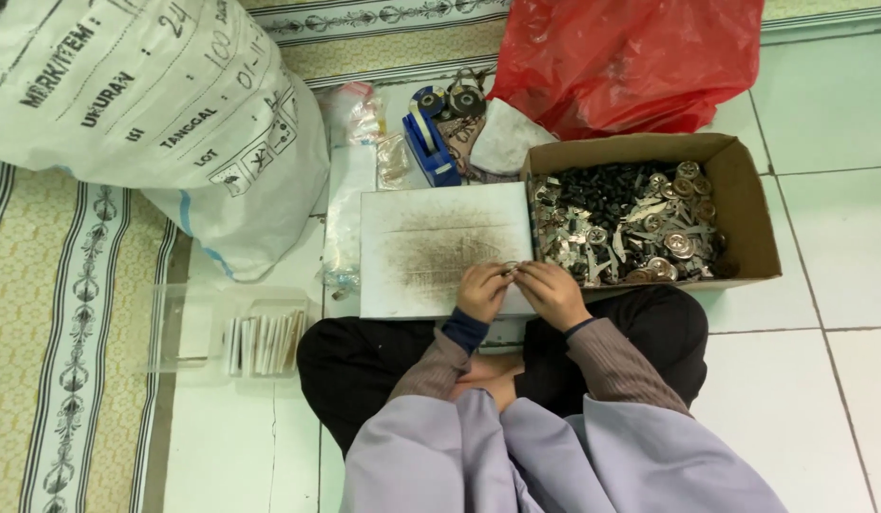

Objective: Packing small metal components from a cardboard box into small plastic bags.

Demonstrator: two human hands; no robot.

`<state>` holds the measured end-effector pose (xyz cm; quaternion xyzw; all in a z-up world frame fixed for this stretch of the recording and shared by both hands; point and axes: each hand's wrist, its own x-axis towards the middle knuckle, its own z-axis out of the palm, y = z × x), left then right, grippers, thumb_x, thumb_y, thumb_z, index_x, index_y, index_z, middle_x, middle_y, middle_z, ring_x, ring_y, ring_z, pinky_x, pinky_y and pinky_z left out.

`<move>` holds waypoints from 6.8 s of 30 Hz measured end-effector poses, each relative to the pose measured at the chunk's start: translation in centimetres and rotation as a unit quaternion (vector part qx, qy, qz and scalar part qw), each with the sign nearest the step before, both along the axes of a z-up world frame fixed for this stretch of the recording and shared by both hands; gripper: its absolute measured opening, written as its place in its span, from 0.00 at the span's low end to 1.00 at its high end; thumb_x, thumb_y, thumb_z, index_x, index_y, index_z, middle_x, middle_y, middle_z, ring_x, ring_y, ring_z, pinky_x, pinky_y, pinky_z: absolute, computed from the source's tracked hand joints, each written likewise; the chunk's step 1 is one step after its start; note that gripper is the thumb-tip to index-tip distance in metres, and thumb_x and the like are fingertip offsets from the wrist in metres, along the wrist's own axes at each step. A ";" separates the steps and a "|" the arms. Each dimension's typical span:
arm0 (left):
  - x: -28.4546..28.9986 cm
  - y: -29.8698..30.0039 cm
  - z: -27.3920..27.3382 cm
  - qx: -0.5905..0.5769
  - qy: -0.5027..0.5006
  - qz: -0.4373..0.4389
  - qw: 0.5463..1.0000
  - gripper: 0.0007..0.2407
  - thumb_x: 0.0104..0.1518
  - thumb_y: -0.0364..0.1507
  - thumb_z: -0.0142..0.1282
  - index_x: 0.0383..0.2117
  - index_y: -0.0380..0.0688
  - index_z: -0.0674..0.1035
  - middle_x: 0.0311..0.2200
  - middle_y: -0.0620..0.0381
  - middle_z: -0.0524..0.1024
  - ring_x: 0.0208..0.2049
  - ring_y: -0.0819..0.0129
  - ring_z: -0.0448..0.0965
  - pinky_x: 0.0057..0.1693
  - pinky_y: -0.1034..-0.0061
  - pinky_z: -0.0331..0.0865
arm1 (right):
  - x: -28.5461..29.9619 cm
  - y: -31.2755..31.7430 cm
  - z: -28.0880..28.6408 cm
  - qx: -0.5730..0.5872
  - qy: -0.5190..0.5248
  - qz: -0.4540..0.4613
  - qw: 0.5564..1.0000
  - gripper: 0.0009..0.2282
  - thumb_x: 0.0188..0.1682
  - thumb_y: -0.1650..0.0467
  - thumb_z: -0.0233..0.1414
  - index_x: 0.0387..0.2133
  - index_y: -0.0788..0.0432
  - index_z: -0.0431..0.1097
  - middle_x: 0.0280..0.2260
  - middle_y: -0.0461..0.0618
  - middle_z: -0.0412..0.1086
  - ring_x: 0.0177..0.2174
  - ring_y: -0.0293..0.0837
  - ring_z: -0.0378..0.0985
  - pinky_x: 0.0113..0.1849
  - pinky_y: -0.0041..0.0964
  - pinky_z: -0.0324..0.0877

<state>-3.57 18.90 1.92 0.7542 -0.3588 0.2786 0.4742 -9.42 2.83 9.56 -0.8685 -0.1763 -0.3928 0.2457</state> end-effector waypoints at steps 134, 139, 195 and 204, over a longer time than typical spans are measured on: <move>1.2 -21.4 -3.0 0.139 0.493 -0.160 0.844 0.21 0.62 0.31 0.54 0.62 0.46 0.69 0.54 0.42 0.73 0.54 0.48 0.77 0.58 0.55 0.74 | 1.0 -18.7 -2.2 0.249 0.476 -0.268 0.800 0.13 0.52 0.72 0.57 0.40 0.76 0.74 0.37 0.75 0.74 0.44 0.72 0.77 0.43 0.65 0.75; 0.7 -20.7 -2.0 0.024 0.504 -0.145 0.851 0.17 0.63 0.28 0.54 0.59 0.49 0.74 0.45 0.48 0.78 0.47 0.53 0.80 0.53 0.62 0.78 | 0.4 -16.5 -1.2 0.346 0.380 -0.181 0.838 0.14 0.59 0.68 0.56 0.41 0.74 0.74 0.36 0.71 0.75 0.46 0.68 0.76 0.48 0.63 0.73; 1.4 -22.2 -3.1 0.336 0.411 -0.149 0.834 0.18 0.64 0.32 0.47 0.60 0.45 0.69 0.54 0.41 0.76 0.53 0.48 0.79 0.55 0.57 0.76 | 4.0 -26.9 -13.2 0.070 0.558 -0.327 0.760 0.28 0.50 0.72 0.50 0.67 0.59 0.57 0.66 0.70 0.52 0.66 0.71 0.50 0.58 0.72 0.58; 1.8 -23.3 -10.1 0.296 0.424 -0.146 0.843 0.17 0.62 0.38 0.50 0.57 0.53 0.72 0.50 0.49 0.77 0.52 0.54 0.80 0.55 0.61 0.77 | 4.3 -26.5 -14.9 -0.034 0.548 -0.393 0.738 0.15 0.49 0.73 0.51 0.49 0.68 0.73 0.54 0.68 0.63 0.55 0.64 0.64 0.48 0.60 0.70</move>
